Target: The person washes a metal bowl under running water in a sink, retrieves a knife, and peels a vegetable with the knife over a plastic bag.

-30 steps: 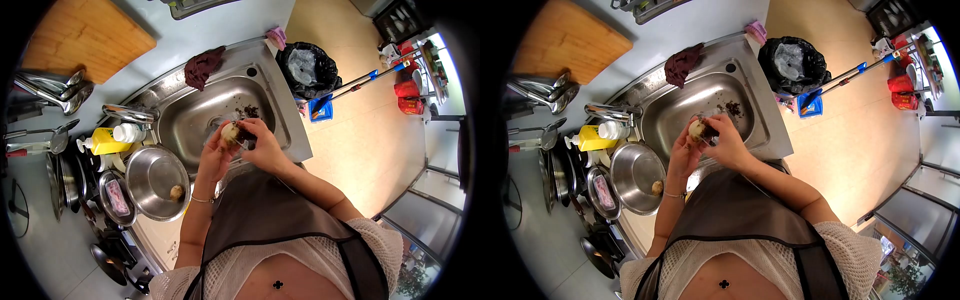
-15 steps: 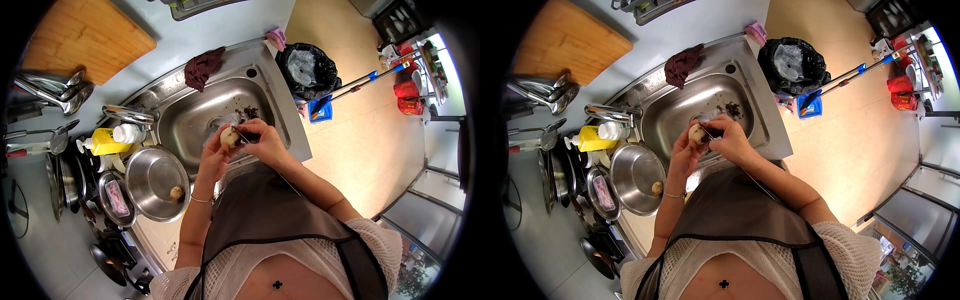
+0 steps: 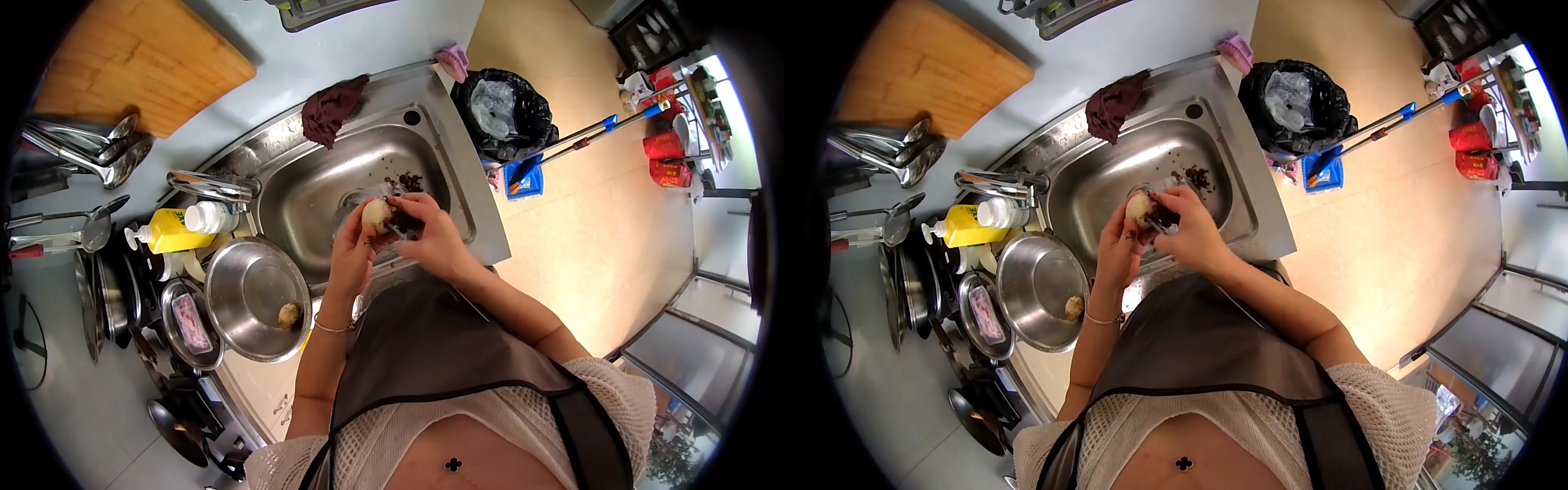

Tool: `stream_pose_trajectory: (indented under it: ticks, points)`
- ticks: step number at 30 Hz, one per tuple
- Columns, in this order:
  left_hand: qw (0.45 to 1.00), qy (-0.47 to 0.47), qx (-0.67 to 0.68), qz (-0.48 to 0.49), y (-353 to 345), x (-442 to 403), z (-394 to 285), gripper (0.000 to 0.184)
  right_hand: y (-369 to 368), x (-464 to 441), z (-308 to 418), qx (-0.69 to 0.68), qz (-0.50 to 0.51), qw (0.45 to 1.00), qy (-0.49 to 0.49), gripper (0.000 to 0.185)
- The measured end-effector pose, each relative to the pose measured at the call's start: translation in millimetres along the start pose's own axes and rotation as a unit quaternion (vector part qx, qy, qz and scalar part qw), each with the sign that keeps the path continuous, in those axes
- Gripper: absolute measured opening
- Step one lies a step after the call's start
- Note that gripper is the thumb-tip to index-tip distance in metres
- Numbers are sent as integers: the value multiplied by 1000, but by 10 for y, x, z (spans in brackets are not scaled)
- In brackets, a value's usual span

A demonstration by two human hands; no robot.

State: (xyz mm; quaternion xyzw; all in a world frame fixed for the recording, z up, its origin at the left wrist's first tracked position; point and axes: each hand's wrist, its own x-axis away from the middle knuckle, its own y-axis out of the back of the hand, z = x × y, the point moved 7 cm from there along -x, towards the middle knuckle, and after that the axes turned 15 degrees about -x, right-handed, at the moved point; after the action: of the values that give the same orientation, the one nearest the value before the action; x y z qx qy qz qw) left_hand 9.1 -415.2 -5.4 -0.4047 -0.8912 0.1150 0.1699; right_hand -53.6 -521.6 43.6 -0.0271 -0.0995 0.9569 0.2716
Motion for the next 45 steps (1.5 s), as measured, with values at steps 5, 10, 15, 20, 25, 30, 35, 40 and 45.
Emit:
stream_pose_trajectory:
  ticks: [5, 10, 15, 20, 25, 30, 35, 40, 45]
  points:
    - [1000, 8, 20, 14, 76, 25, 68, 46, 35, -7, -15, 48, 28, 998, -25, 49]
    - [995, 23, 95, 36, 39, 56, 80, 46, 16, -31, -119, -3, 77, 993, -92, 46]
    - [997, -50, -59, 18, 42, -8, -36, 40, -65, 49, 115, 14, -11, 1000, -11, 46]
    - [997, -14, 4, 81, 38, 40, -80, 51, 61, -32, -162, -95, 62, 985, -130, 45]
    - [999, 9, 4, 50, 13, 13, -67, 53, -6, -23, -134, -102, 18, 991, -86, 41]
    - [989, -40, -108, 88, 44, -25, -145, 49, 71, -43, -64, -81, 3, 996, -46, 37]
    - [996, -15, 16, 88, 3, 0, -92, 49, 119, -96, -232, -116, 51, 976, -178, 37]
    - [995, 35, 94, 20, -23, -24, 12, 46, 44, -67, -153, -28, 42, 996, -76, 43]
    - [1000, -1, 7, 15, -49, 11, -57, 54, -58, 59, 145, 117, 13, 992, 42, 48]
